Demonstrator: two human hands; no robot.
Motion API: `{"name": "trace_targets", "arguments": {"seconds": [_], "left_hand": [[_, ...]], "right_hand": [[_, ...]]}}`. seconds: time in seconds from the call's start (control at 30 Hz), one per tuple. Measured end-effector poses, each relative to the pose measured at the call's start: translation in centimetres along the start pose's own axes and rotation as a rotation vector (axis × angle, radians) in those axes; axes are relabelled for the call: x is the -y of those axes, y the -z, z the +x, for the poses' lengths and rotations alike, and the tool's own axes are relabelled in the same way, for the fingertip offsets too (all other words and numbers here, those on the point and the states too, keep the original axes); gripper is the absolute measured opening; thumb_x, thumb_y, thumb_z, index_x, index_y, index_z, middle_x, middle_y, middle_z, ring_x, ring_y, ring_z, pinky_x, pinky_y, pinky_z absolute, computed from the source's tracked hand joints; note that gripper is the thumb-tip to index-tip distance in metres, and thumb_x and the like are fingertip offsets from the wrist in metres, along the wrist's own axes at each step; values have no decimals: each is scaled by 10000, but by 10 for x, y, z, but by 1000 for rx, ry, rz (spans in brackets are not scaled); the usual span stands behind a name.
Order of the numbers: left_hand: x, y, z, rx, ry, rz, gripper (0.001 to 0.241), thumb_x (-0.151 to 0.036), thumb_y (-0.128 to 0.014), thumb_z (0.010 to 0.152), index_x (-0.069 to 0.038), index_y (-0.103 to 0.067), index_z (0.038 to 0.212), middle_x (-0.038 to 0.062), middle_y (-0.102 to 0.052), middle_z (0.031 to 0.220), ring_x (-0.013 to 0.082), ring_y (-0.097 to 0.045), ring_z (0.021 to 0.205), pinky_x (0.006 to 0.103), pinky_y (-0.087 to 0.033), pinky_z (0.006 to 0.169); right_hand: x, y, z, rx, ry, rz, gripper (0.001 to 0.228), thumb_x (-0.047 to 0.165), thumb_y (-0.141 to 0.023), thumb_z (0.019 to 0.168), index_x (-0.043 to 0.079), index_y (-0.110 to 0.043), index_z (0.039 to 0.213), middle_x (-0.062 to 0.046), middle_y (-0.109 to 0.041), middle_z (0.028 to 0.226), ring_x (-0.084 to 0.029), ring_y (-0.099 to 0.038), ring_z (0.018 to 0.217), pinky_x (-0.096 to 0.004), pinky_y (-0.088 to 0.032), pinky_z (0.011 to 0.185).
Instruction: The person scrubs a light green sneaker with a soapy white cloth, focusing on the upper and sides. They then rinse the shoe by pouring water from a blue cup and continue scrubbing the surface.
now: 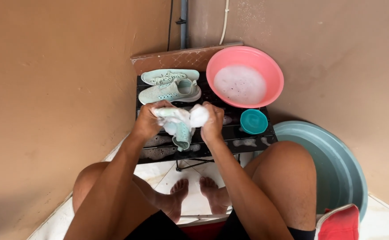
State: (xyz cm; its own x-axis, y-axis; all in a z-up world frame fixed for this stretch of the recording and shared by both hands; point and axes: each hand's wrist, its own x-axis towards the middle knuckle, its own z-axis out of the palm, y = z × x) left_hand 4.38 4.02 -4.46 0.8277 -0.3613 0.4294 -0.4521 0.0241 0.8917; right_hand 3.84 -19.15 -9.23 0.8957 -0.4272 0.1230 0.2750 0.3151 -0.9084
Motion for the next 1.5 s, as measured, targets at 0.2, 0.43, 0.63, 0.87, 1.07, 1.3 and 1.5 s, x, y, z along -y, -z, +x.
{"name": "trace_targets", "arguments": {"seconds": [0.2,0.43,0.63,0.87,1.07,1.3,1.5], "left_hand": [[45,8,3,-51,-32,71,160,-76,-960,987,-61,-933,1144,115,-903,932,147,-762,894,375,-628,810],[31,8,-2,-34,-39,-70,236,-220,-969,1014,-23,-895,1122,147,-896,971,172,-738,930,399,-635,834],[29,6,-1,-22,-55,-55,147,-33,-926,968,-4,-911,1111,179,-917,993,206,-803,921,399,-654,817],[4,-9,-3,-23,-51,-81,210,-148,-969,970,-12,-921,1122,154,-929,995,160,-785,924,362,-642,827],[0,-10,-5,-23,-64,-53,154,-23,-882,968,7,-912,1116,195,-930,1015,201,-781,930,398,-646,838],[46,0,2,-48,-58,-79,156,-58,-919,979,-9,-905,1126,129,-909,985,162,-777,924,354,-646,830],[2,-9,-2,-55,-48,-12,151,-20,-883,969,-11,-911,1116,164,-922,963,179,-763,888,401,-643,801]], "right_hand": [[-66,23,2,-3,42,-336,381,215,-789,1099,106,-926,761,-88,-775,601,-123,-703,619,-367,-594,574],[-30,7,-11,-114,-34,62,292,272,-797,1069,154,-801,803,37,-713,656,-119,-743,601,-365,-685,675],[-11,0,-6,-4,-46,-222,445,287,-758,1150,150,-877,744,-38,-738,560,-150,-666,471,-335,-581,495],[-60,21,7,22,51,-332,555,260,-762,1186,155,-803,643,-7,-661,534,-96,-611,558,-331,-527,528],[8,-6,-23,-57,-97,146,293,251,-782,1105,138,-839,840,7,-750,645,-122,-740,593,-335,-659,595],[15,-11,-21,-155,-91,215,304,280,-742,1172,73,-881,998,-26,-792,794,-179,-784,772,-415,-698,793],[-43,13,-10,27,171,-453,525,271,-783,1201,89,-874,717,-73,-759,601,-96,-666,695,-389,-591,613]]}}
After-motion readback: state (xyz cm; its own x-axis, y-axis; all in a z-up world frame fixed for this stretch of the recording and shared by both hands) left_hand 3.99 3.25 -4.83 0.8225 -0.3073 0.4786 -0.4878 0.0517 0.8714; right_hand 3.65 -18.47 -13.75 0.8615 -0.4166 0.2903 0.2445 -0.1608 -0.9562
